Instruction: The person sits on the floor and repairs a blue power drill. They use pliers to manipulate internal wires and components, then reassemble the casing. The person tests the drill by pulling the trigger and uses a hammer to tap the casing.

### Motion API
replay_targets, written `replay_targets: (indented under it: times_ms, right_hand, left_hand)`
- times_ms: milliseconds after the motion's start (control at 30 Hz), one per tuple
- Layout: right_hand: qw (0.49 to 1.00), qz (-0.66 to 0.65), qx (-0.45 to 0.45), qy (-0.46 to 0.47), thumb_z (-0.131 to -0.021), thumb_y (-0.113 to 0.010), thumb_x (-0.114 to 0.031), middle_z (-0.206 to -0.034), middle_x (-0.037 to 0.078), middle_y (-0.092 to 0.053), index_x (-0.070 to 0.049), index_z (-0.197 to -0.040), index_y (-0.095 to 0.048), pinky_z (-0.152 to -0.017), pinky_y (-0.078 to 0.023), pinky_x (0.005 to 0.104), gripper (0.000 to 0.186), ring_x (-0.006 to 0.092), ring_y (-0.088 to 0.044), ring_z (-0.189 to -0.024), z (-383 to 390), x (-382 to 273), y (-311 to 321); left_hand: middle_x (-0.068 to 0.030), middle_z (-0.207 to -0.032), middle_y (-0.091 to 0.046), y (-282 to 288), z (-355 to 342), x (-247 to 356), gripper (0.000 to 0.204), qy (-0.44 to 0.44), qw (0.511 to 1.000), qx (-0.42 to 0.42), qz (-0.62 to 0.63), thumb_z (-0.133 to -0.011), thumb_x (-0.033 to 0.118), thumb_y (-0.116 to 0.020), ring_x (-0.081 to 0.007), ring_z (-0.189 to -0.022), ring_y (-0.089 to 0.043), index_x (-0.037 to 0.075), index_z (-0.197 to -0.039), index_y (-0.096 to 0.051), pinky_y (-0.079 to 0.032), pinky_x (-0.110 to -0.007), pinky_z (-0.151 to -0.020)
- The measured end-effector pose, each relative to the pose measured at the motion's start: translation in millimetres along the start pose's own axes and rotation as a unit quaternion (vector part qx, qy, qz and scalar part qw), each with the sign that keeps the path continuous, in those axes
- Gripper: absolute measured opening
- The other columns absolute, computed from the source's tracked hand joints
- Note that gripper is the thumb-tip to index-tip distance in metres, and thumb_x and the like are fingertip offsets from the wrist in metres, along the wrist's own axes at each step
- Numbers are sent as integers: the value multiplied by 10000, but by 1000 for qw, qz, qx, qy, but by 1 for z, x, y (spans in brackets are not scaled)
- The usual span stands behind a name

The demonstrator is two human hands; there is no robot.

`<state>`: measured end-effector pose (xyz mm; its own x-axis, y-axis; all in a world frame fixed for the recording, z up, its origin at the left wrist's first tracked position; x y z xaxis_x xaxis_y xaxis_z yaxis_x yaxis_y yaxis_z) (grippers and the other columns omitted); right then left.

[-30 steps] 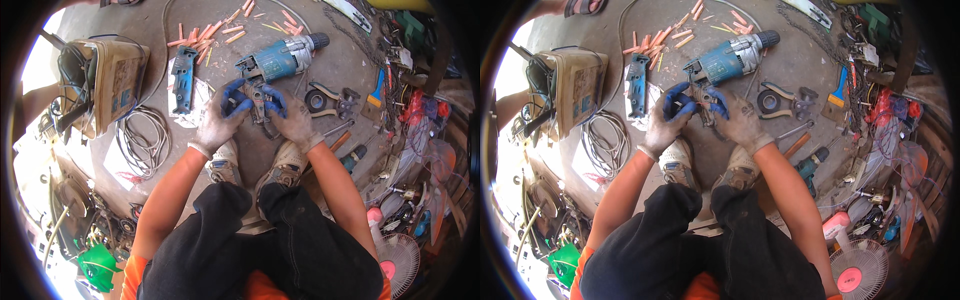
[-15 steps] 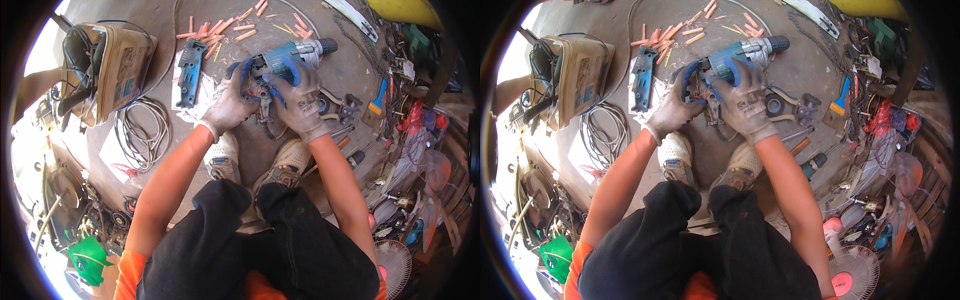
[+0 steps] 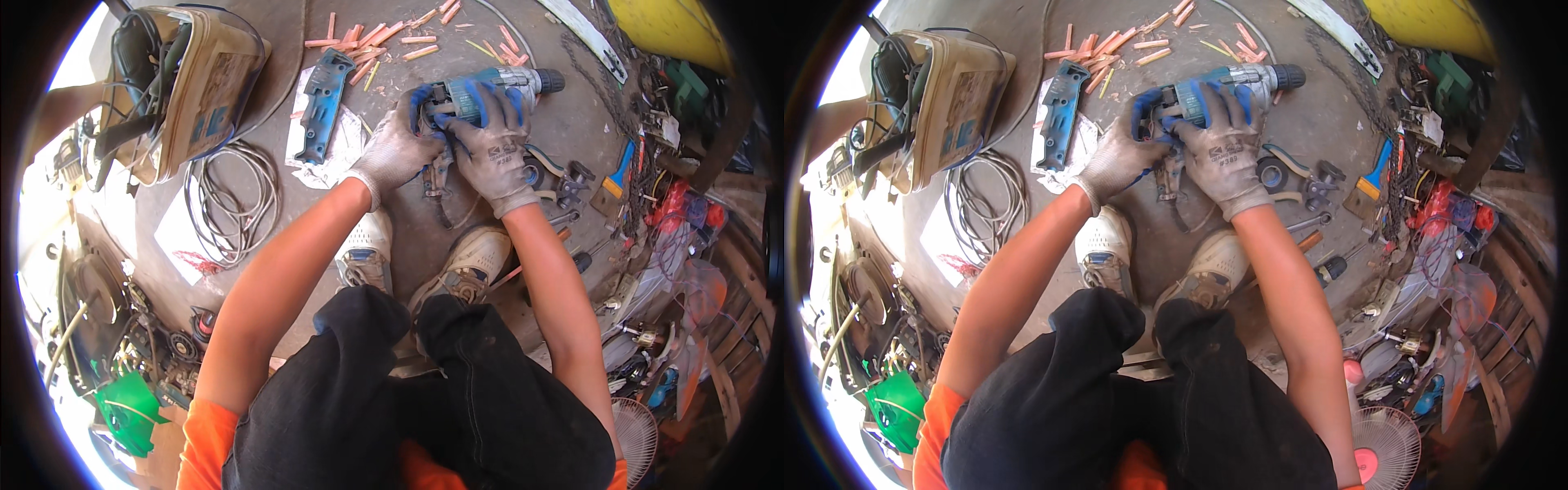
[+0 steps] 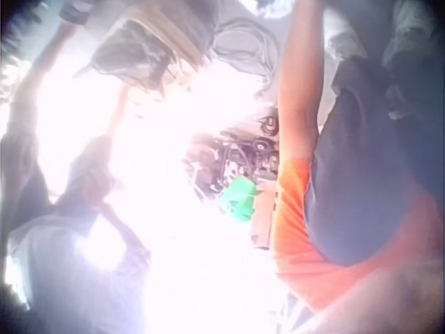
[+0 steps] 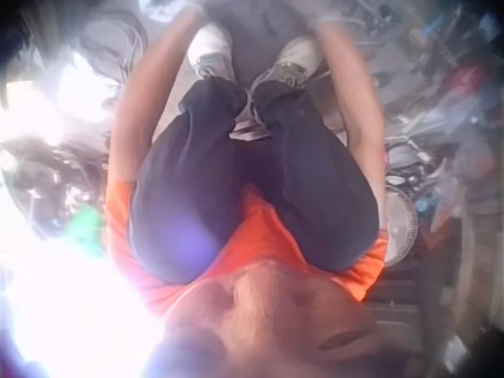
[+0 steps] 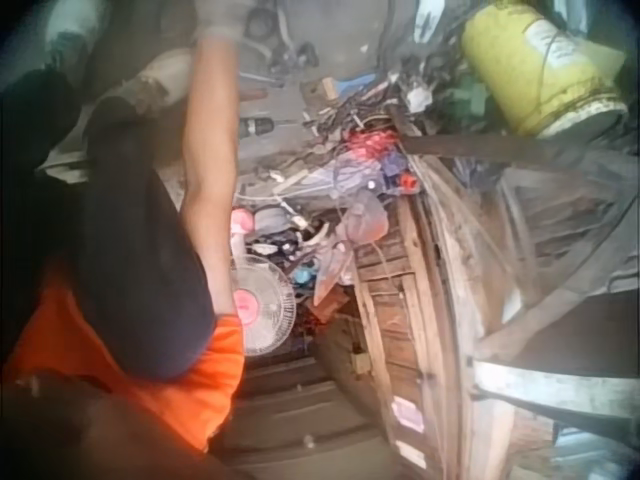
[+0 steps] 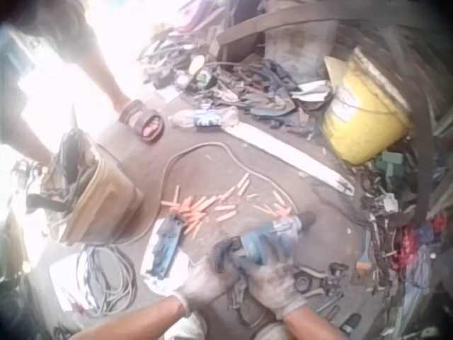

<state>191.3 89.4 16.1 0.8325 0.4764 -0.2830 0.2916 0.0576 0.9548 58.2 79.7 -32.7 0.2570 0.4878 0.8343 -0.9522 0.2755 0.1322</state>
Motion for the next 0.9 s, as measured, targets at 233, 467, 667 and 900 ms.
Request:
replay_targets:
  times_ms: [233,467,667,900]
  right_hand:
    - [1000,16,-1,-6,-737,-790,-295,-1433,106,-538,-274,-985,-784,-1084,-303,583,248,331,-469,-1322,1,4,-1]
    - [999,29,-14,27,-697,-829,-315,-1384,82,-569,-246,-917,-757,-1029,-363,532,241,295,-515,-1263,-7,2,8]
    - [996,48,-20,66,-691,-808,-293,-1354,104,-581,-254,-935,-754,-1014,-381,533,253,291,-537,-1234,-4,-4,10]
    - [991,85,-48,96,-799,-670,-248,-1285,142,-601,-223,-933,-747,-1007,-403,537,156,300,-561,-1179,-9,-13,6]
  left_hand:
    - [-212,-1339,-610,-2,-1,2,731,-7,1000,7,-24,-813,101,-726,-263,-1207,-614,25,-1477,-431,-489,-364,-1031]
    - [-221,-1324,-600,-5,-3,-10,681,-20,999,28,-24,-820,45,-696,-287,-1223,-604,14,-1446,-431,-482,-386,-1038]
    - [-263,-1298,-587,-6,-5,-9,663,-9,998,44,-41,-824,92,-685,-363,-1209,-597,35,-1434,-431,-486,-430,-1027]
    - [-316,-1265,-590,-6,-6,-10,667,-15,997,52,-58,-810,156,-690,-478,-1194,-593,74,-1424,-442,-493,-492,-1020]
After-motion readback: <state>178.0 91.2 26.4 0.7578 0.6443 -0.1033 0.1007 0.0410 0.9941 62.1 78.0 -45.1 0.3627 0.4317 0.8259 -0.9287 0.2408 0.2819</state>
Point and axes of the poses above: each hand's wrist, its own z-axis away from the middle knuckle, its own y-axis out of the back of the hand, x = y × z, the point moved 9 cm from there along -z, towards the middle knuckle
